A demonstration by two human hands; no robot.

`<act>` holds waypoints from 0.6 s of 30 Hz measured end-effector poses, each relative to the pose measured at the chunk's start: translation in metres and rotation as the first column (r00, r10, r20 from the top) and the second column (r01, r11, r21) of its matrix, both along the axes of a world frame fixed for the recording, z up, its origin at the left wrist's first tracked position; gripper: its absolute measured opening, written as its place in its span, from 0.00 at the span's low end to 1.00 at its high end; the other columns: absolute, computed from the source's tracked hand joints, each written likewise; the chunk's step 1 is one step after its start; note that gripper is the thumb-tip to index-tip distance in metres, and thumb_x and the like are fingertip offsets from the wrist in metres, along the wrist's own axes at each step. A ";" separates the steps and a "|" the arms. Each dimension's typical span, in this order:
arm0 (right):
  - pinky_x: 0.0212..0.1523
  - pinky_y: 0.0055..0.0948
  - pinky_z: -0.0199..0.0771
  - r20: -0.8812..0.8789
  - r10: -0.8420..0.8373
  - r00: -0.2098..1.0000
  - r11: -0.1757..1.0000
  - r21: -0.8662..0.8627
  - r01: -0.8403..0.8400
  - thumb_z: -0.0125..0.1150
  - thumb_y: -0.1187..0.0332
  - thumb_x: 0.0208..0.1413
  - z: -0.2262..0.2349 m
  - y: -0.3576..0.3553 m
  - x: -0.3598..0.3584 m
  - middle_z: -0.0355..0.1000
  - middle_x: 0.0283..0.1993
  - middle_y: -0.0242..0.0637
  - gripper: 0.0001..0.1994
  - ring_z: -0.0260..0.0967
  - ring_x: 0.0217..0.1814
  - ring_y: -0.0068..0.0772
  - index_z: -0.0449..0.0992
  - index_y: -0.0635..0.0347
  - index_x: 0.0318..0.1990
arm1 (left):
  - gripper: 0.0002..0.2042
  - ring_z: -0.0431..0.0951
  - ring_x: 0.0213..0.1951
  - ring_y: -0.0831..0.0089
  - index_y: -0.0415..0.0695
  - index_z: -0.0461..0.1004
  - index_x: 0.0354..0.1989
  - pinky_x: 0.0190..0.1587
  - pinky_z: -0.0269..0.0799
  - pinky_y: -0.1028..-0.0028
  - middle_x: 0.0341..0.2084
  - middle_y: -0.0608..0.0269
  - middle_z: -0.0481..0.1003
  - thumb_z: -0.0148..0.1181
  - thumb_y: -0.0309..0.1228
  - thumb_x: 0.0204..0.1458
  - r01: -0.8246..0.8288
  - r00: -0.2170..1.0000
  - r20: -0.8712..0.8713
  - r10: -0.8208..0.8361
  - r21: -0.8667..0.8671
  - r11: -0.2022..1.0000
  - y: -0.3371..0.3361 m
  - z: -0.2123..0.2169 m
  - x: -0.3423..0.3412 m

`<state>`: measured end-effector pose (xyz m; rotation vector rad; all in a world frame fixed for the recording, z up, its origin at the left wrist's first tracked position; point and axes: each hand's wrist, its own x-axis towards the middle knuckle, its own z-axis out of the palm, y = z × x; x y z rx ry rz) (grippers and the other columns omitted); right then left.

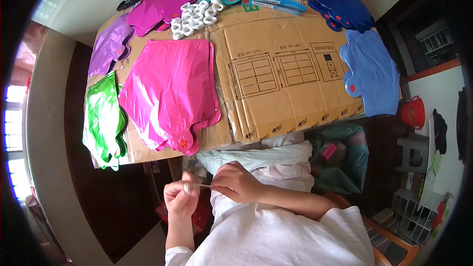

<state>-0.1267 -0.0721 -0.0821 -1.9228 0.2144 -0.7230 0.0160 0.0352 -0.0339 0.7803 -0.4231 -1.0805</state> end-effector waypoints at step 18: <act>0.40 0.30 0.63 0.023 0.013 1.000 0.999 -0.029 -0.012 0.62 0.71 0.45 -0.006 -0.003 0.006 0.71 0.30 0.29 0.05 0.67 0.35 0.33 0.75 0.58 0.30 | 0.02 0.70 0.25 0.71 0.40 0.75 0.22 0.32 0.65 0.73 0.17 0.66 0.73 0.61 0.24 0.40 0.068 0.484 0.717 -0.502 0.541 0.839 0.006 0.017 0.017</act>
